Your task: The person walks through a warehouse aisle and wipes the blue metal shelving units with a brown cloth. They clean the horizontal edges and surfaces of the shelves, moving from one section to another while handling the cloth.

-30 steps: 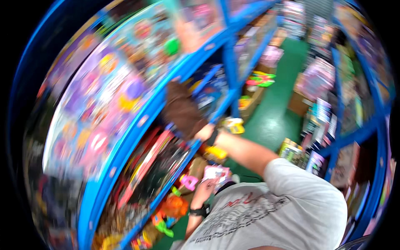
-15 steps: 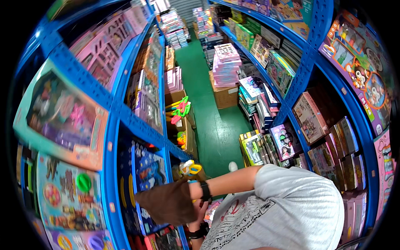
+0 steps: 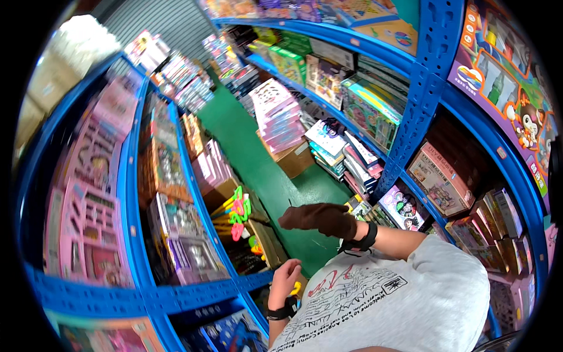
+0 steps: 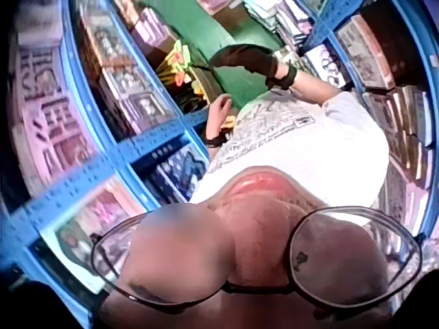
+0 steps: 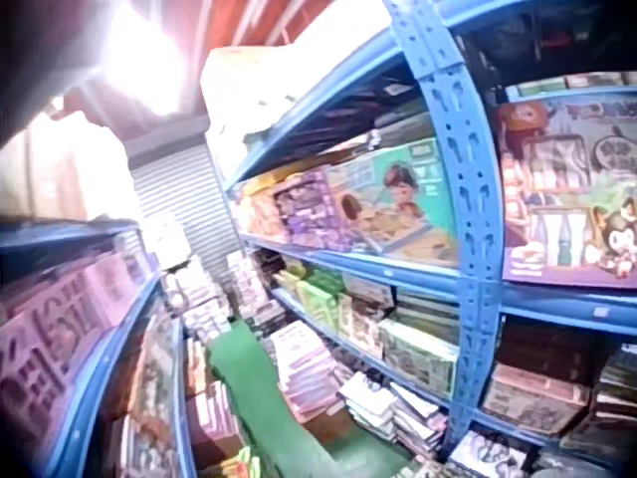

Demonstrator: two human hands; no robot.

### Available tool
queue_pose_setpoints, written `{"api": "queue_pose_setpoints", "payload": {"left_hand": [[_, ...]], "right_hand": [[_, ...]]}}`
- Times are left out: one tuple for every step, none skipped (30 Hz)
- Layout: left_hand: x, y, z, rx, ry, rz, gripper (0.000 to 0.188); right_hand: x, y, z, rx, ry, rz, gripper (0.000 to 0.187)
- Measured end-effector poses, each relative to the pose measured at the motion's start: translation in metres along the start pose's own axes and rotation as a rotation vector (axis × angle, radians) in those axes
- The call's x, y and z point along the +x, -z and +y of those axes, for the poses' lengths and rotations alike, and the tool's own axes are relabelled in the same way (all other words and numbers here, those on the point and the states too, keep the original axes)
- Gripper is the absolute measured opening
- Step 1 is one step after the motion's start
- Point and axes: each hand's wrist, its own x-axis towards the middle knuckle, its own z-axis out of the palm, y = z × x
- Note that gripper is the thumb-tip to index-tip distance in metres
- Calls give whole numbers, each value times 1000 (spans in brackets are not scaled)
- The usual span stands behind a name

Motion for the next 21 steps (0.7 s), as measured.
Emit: {"api": "queue_pose_setpoints", "payload": {"left_hand": [[30, 7, 18, -2, -61, -10, 21], [59, 15, 32, 18, -66, -49, 20], [88, 21, 48, 41, -80, -95, 20], [118, 23, 56, 27, -138, -117, 19], [143, 26, 71, 45, -207, -134, 18], [169, 29, 82, 57, -211, -177, 18], [193, 32, 92, 69, -215, -221, 18], [219, 33, 101, 73, -260, -264, 18], [241, 33, 109, 82, -267, -296, 18], [262, 32, 119, 66, -300, -335, 18], [284, 31, 129, 50, -334, -376, 18], [309, 29, 137, 32, -323, -425, 18], [334, 25, 147, 44, -331, -468, 18], [358, 20, 157, 40, -359, -546, 18], [383, 14, 168, 37, -386, -630, 19], [406, 8, 178, 52, -391, -676, 19], [429, 2, 189, 74, -481, -733, 19], [449, -3, 196, 92, -566, -794, 19], [470, -7, 199, 82, -586, -845, 17], [485, -13, 212, 136, -623, -891, 17], [499, -19, 231, 187, -678, -927, 16]], "right_hand": [[9, 25, -20, 48, 6, 43, 33], [20, 46, -58, -140, -34, 54, 24], [28, 67, -45, 153, 174, 99, 15], [28, 91, -38, 237, 162, 69, 12], [39, 112, -51, 325, 147, 31, 15], [37, 129, -42, 315, 154, 63, 15], [29, 148, -26, 328, 13, 94, 17], [20, 165, -17, 343, -128, 125, 20], [15, 174, -14, 340, -125, 160, 20], [9, 183, -10, 302, -57, 238, 18], [4, 190, -6, 261, 10, 319, 16], [0, 196, -3, 215, 77, 401, 14], [-4, 201, 0, 164, 144, 489, 12], [-6, 204, 2, 107, 210, 579, 11], [-7, 206, 6, 46, 276, 672, 10], [-2, 209, -2, 32, 279, 719, 10], [2, 216, -15, -58, 301, 731, 11], [9, 218, -34, -147, 315, 746, 17], [18, 214, -53, -239, 326, 756, 25], [25, 204, -67, -238, 276, 857, 25], [34, 199, -73, -287, 316, 973, 25]]}}
